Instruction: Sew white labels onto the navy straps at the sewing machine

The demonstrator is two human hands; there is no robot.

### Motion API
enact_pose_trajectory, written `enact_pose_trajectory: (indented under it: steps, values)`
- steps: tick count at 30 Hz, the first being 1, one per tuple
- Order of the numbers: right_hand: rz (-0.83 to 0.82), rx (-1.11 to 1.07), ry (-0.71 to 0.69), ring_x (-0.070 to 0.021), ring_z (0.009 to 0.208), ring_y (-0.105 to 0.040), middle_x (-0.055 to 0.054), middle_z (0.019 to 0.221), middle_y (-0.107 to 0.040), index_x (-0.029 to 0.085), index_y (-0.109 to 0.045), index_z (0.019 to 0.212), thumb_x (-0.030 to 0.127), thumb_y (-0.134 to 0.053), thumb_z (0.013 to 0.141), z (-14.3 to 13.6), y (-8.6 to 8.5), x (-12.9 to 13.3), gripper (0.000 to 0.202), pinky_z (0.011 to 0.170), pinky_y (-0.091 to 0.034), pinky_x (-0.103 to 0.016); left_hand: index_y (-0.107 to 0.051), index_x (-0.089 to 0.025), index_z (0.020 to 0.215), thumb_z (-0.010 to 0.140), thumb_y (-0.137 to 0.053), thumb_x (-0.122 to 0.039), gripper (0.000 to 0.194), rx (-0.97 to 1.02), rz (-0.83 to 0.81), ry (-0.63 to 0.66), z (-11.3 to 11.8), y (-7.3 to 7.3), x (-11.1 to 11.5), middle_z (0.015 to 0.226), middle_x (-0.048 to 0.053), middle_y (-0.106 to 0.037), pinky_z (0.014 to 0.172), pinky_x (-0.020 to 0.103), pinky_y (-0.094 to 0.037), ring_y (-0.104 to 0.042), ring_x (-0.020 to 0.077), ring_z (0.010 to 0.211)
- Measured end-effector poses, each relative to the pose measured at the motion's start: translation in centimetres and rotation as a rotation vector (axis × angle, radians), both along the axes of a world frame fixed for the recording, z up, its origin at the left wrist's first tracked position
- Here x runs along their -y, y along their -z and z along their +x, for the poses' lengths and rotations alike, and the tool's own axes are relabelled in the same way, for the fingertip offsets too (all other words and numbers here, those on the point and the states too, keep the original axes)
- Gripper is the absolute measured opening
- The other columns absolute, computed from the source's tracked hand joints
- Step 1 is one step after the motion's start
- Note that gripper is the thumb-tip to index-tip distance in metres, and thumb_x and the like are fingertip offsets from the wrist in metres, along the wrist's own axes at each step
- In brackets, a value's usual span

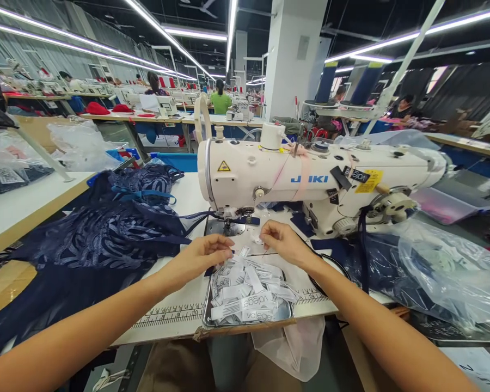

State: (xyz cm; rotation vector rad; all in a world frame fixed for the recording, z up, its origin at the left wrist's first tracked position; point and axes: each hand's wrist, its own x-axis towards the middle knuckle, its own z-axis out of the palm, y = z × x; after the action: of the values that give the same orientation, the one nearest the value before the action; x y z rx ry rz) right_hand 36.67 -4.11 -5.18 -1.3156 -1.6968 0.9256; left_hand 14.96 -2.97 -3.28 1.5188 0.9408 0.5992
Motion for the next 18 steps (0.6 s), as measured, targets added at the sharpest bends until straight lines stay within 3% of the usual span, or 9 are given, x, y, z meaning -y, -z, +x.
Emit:
enact_pose_trajectory:
  steps: [5,8,11,13,15,18]
  values:
    - [0.092,0.092,-0.063,-0.0131,0.063,-0.051,0.001,0.064,-0.054,0.019,-0.051,0.068,0.03,-0.05,0.075,-2.0,-2.0,1.8,0.013,0.062,-0.041,-0.027,-0.035,-0.017,0.125,0.057,-0.074,-0.025,0.078,0.181,-0.201,-0.005,1.8,0.2,0.1,0.085,0.002,-0.057,0.062,0.026,-0.04,-0.054,0.0095,0.061]
    - [0.172,0.163,-0.072,-0.0139,0.066,-0.051,0.0,0.067,-0.055,0.019,-0.051,0.067,0.025,-0.049,0.077,-2.6,-2.3,2.4,0.011,0.065,-0.039,-0.027,-0.027,-0.022,0.13,0.056,-0.075,-0.021,0.088,0.248,-0.172,-0.057,2.4,0.5,0.6,0.09,0.002,-0.052,0.06,0.026,-0.041,-0.054,0.0081,0.059]
    - [0.227,0.2,-0.103,-0.0142,0.069,-0.051,0.0,0.071,-0.056,0.019,-0.052,0.067,0.023,-0.049,0.078,-2.7,-2.1,2.5,0.012,0.067,-0.039,-0.027,-0.042,-0.021,0.118,0.056,-0.074,-0.021,0.07,0.293,-0.126,-0.062,2.5,0.6,0.9,0.091,0.002,-0.051,0.06,0.026,-0.041,-0.054,0.0076,0.059]
    - [0.234,0.213,-0.125,-0.0142,0.069,-0.052,-0.001,0.071,-0.056,0.02,-0.052,0.067,0.023,-0.05,0.079,-2.6,-2.0,2.5,0.012,0.067,-0.039,-0.027,-0.055,-0.016,0.096,0.059,-0.071,-0.024,0.041,0.301,-0.079,-0.06,2.4,0.5,1.0,0.082,0.0,-0.053,0.061,0.025,-0.042,-0.052,0.0076,0.059]
    - [0.243,0.224,-0.132,-0.0141,0.069,-0.052,0.0,0.071,-0.056,0.02,-0.052,0.067,0.024,-0.051,0.079,-2.7,-1.8,2.5,0.013,0.067,-0.039,-0.027,-0.056,-0.014,0.076,0.062,-0.068,-0.026,0.022,0.299,-0.022,-0.071,2.4,0.5,1.0,0.071,-0.001,-0.054,0.061,0.024,-0.041,-0.05,0.0074,0.057]
    - [0.273,0.242,-0.157,-0.0142,0.07,-0.052,0.0,0.072,-0.056,0.02,-0.052,0.069,0.025,-0.05,0.08,-2.9,-1.6,2.4,0.013,0.067,-0.039,-0.026,-0.055,-0.014,0.068,0.062,-0.068,-0.028,0.02,0.31,0.005,-0.077,2.4,0.6,0.9,0.063,-0.002,-0.054,0.059,0.023,-0.039,-0.048,0.0076,0.056]
